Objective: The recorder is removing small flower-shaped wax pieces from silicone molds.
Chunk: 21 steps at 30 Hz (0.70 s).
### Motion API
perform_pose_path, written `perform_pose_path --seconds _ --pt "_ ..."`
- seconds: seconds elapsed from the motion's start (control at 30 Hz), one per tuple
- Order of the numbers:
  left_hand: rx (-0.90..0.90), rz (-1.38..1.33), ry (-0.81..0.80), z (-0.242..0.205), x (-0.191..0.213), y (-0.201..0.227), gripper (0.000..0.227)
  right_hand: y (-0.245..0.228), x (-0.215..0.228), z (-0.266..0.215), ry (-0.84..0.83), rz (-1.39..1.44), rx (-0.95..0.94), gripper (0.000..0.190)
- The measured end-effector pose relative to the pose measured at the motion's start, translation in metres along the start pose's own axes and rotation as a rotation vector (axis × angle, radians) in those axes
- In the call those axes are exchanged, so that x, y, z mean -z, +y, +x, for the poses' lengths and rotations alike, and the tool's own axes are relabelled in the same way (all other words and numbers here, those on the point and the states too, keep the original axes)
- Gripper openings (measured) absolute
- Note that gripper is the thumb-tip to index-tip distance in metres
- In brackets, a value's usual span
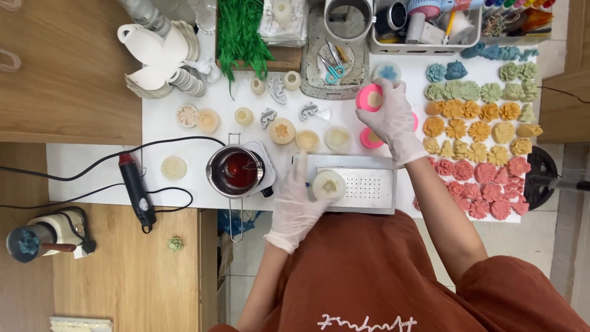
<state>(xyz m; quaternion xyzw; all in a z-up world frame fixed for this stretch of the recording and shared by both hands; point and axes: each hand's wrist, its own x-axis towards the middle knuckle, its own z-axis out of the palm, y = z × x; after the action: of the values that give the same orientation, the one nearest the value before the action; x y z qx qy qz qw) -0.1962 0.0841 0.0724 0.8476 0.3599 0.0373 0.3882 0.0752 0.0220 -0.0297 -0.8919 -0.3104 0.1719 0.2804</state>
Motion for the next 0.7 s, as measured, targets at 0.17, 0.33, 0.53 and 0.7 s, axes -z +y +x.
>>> perform_pose_path --seconds 0.17,0.33,0.53,0.7 --pt "-0.128 0.171 -0.077 0.010 -0.073 -0.039 0.123 0.007 0.038 -0.069 0.023 0.119 0.112 0.079" --pt "-0.080 0.108 -0.042 0.009 -0.084 -0.054 0.116 0.010 0.035 -0.142 -0.018 0.171 0.137 0.087" --pt "-0.156 0.063 0.117 0.012 -0.066 -0.026 0.086 -0.009 0.023 -0.170 -0.182 -0.070 0.128 0.081" --pt "0.151 -0.277 0.077 0.019 -0.046 0.016 0.076 -0.030 0.039 -0.171 -0.017 0.145 0.220 0.061"
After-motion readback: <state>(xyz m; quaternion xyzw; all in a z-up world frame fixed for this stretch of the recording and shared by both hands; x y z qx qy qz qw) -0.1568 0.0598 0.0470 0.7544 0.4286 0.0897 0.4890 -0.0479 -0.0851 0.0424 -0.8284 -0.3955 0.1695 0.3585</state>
